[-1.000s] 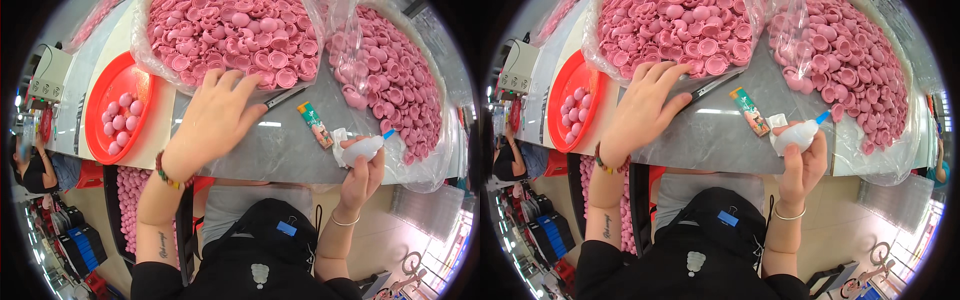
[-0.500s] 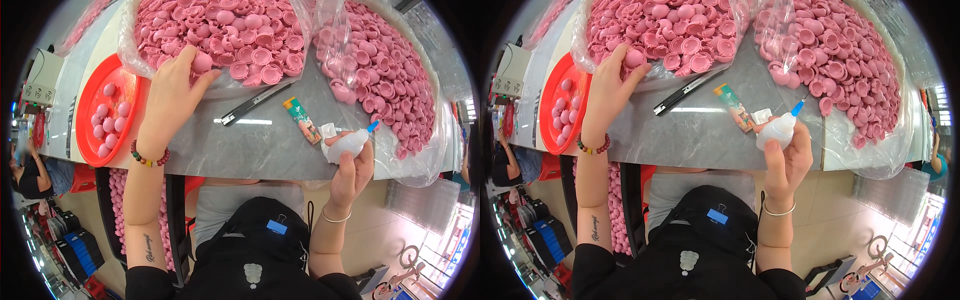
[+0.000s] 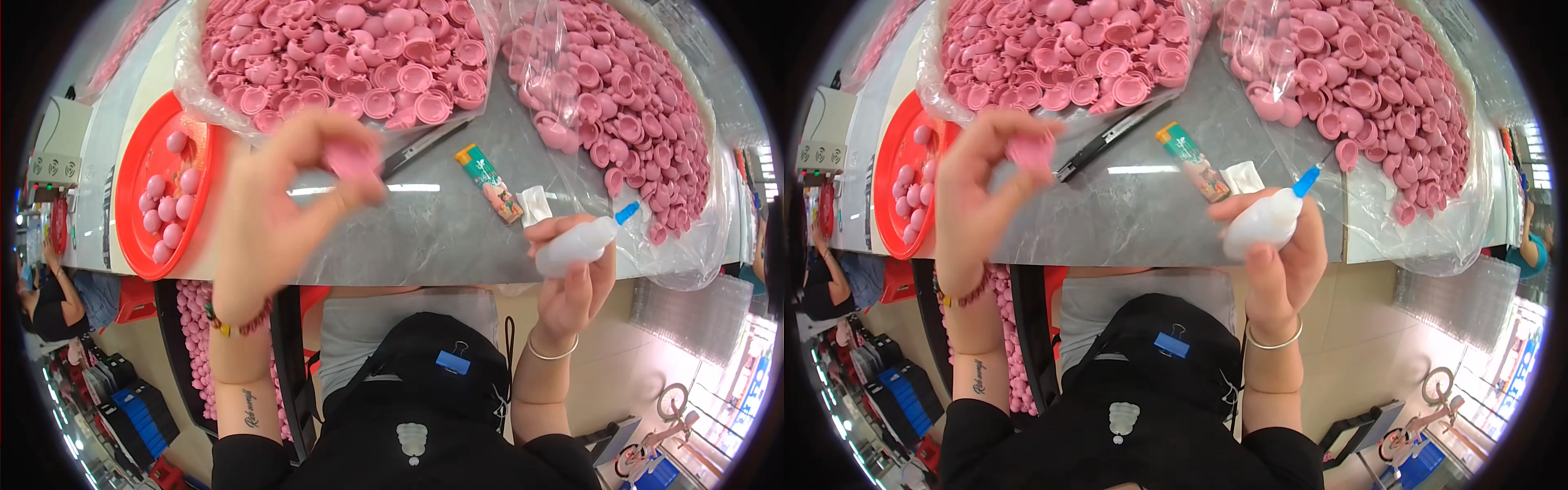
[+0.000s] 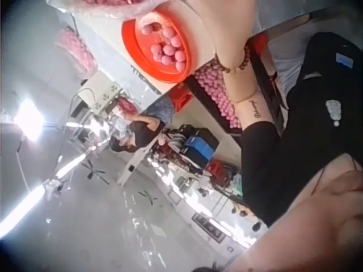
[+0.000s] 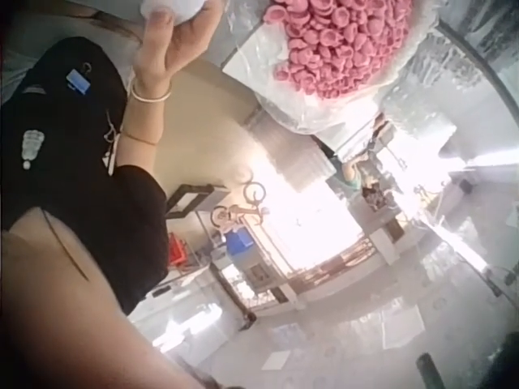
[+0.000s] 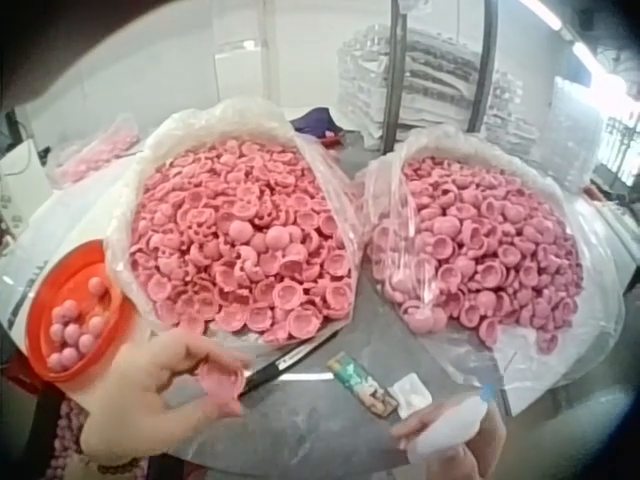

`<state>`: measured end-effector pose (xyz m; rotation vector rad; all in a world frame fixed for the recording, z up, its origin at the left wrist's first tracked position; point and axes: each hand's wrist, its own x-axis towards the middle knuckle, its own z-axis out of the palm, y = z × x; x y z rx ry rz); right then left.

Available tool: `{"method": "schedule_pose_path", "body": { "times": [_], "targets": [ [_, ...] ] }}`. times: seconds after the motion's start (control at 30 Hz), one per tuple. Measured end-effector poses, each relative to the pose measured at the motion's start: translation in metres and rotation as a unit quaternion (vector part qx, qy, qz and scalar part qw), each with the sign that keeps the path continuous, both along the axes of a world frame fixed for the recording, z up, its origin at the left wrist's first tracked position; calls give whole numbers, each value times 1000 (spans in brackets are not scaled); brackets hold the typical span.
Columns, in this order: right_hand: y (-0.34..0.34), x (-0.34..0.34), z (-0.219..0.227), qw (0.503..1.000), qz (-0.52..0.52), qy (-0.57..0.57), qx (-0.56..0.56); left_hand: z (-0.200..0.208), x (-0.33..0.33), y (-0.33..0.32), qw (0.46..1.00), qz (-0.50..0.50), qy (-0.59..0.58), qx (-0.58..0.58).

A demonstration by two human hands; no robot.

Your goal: The person assembles small pink plastic parts by applying glue from a bottle and joining the components together by hand.

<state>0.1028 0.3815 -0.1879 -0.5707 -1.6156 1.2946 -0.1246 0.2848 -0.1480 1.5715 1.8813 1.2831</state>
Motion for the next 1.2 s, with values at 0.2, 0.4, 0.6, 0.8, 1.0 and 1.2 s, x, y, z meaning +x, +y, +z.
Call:
{"method": "schedule_pose_path", "body": {
  "times": [0.2, 0.4, 0.6, 0.8, 1.0, 1.2],
  "targets": [
    [-23, -30, 13, 969, 186, 33, -160, -23, 57, -9, 922, -123, -362, -58],
    [-35, -39, 6, 986, 106, 19, -128, -43, 68, -8, 897, -76, -435, 28],
    [-34, -34, 5, 988, 56, 10, -141, -48, 68, -10, 926, -39, -373, 54],
    [-10, -13, 14, 969, 97, 28, -227, -50, 55, -8, 795, -135, -584, 93],
    [-4, -29, 10, 994, -11, 100, 44, -46, 57, -9, 808, -117, -575, 56],
    [-7, -21, 9, 972, 68, 54, 220, -42, 61, -7, 826, -64, -560, 33]
  ]
}}
